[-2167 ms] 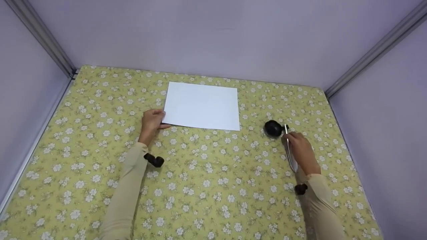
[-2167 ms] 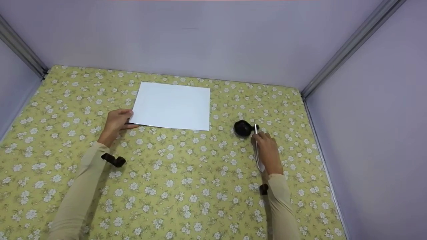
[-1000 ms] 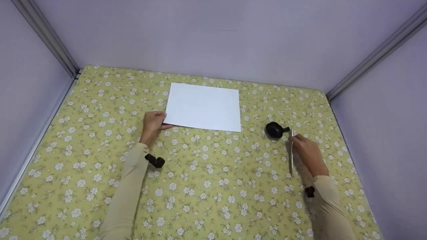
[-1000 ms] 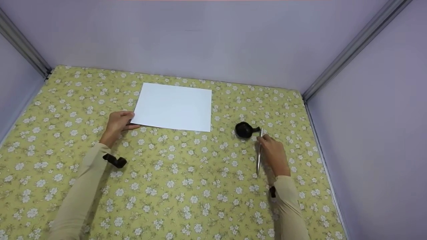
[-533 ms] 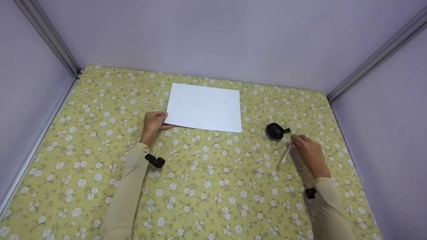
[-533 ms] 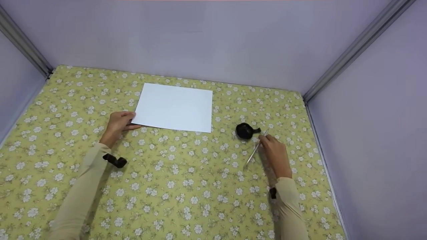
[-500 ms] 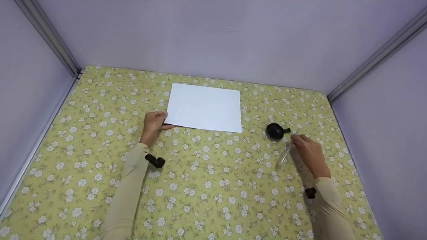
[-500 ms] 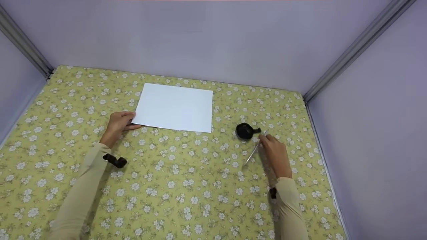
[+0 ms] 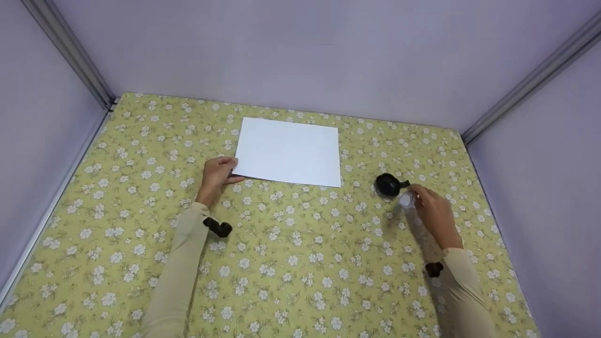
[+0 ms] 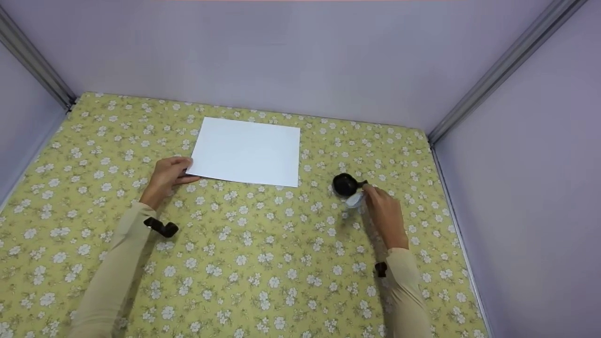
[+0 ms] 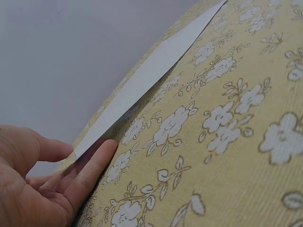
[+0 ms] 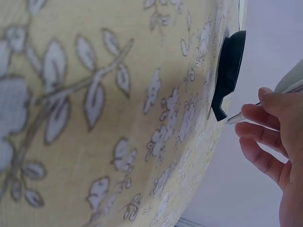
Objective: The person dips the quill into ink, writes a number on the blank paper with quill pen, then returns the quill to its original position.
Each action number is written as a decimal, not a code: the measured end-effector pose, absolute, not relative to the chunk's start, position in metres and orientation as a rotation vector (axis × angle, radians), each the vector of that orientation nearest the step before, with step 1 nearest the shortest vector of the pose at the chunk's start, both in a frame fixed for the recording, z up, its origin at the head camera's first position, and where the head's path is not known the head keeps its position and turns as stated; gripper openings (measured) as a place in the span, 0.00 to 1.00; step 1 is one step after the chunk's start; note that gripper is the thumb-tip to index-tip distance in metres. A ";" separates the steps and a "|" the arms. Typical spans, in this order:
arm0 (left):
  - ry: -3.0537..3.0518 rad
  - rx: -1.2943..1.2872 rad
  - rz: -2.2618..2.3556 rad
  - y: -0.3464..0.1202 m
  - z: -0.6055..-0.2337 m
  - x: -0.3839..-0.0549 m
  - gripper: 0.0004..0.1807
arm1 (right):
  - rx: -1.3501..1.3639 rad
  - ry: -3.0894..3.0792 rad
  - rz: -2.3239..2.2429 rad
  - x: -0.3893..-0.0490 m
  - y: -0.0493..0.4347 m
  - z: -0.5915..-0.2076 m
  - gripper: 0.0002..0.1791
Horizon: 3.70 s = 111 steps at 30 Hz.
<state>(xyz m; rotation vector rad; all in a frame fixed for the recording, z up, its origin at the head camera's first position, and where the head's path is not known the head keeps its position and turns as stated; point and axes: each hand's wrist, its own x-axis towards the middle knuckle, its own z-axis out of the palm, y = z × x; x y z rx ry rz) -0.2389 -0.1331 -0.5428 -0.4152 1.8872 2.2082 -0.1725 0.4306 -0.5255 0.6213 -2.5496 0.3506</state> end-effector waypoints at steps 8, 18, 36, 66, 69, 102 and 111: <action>1.849 -0.329 2.247 -0.135 -0.546 -0.236 0.25 | 0.601 -2.543 0.405 -0.172 0.430 -0.527 0.17; 1.945 -0.192 2.221 -0.137 -0.551 -0.232 0.27 | 0.563 -2.520 0.439 -0.173 0.428 -0.527 0.16; 1.864 -0.144 2.282 -0.137 -0.553 -0.225 0.28 | 0.449 -2.539 0.614 -0.174 0.412 -0.524 0.11; 1.936 -0.133 2.252 -0.136 -0.557 -0.219 0.28 | 0.302 -2.508 1.049 -0.185 0.396 -0.529 0.10; 1.952 -0.131 2.242 -0.135 -0.558 -0.219 0.29 | 0.314 -2.500 1.055 -0.185 0.396 -0.528 0.10; 1.782 -0.015 2.207 -0.155 -0.557 -0.224 0.34 | 0.259 -2.540 1.009 -0.190 0.386 -0.527 0.14; 1.786 0.005 2.140 -0.160 -0.556 -0.224 0.35 | 0.247 -2.539 0.980 -0.190 0.386 -0.527 0.12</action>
